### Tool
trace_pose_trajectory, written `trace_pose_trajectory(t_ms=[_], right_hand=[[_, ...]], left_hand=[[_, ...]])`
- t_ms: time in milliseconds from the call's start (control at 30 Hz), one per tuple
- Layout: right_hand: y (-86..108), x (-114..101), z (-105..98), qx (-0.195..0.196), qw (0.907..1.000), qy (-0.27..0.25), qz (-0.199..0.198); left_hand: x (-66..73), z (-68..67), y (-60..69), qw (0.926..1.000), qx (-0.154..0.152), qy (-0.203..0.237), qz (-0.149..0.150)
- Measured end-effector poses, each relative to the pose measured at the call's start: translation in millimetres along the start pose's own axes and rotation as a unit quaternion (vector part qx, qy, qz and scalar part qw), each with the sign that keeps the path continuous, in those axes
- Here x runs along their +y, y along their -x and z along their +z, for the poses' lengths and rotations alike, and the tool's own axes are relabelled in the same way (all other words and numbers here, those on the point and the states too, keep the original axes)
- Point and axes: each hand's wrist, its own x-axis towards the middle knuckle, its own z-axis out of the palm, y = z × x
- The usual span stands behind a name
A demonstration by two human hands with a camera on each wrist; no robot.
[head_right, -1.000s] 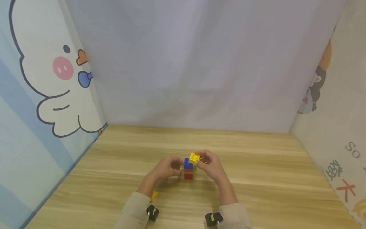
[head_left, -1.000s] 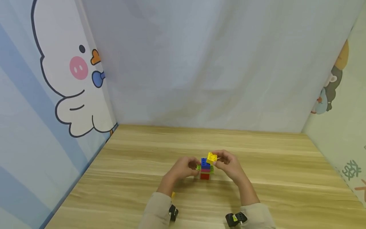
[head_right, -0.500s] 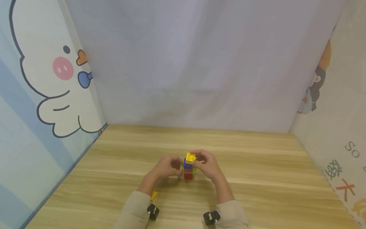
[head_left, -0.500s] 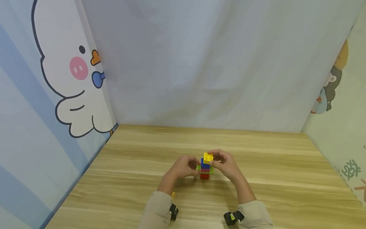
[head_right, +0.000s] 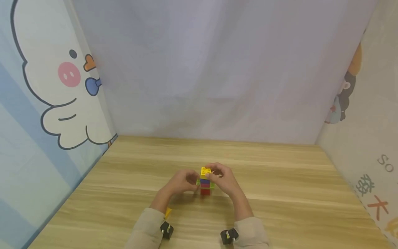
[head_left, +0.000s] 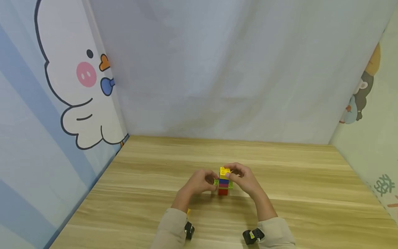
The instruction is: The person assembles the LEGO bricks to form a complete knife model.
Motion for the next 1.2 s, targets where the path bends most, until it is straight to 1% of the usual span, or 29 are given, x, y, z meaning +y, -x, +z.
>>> trace_pose_trajectory(t_ms=[133, 233, 333, 467, 567, 667, 867, 1033, 1200], right_hand=[[-1.2, 0, 1, 0.004, 0.9999, 0.014, 0.004], [-1.9, -1, 2, 0.004, 0.9997, 0.024, 0.004], [-2.2, -3, 1, -0.004, 0.9996, 0.030, -0.002], [2.0, -23, 1, -0.022, 0.9992, 0.034, 0.000], [5.1, -39, 2, -0.028, 0.9987, 0.041, 0.004], [4.5, -41, 3, -0.029, 0.9983, 0.050, 0.003], [5.2, -45, 3, -0.035, 0.9980, 0.052, 0.008], [5.4, -47, 0, -0.036, 0.9976, 0.059, -0.003], [5.7, -44, 0, -0.041, 0.9966, 0.070, -0.010]], left_hand=[[0.2, -0.6, 0.5, 1.0000, -0.002, 0.006, 0.005], [0.4, -1.0, 0.8, 0.9999, -0.004, 0.010, 0.005], [1.3, -1.1, 0.5, 0.9999, -0.006, 0.012, -0.001], [0.7, -0.5, -0.2, 0.9999, -0.009, 0.012, -0.008], [-0.4, -0.1, -0.3, 0.9998, -0.011, 0.009, -0.012], [-1.0, -0.7, -0.3, 0.9998, -0.011, 0.010, -0.014], [0.3, -1.7, -0.9, 0.9992, -0.017, 0.034, -0.013], [3.3, -2.3, -1.6, 0.9992, -0.016, 0.033, -0.016], [1.0, -0.7, -2.2, 0.9992, -0.018, 0.030, -0.018]])
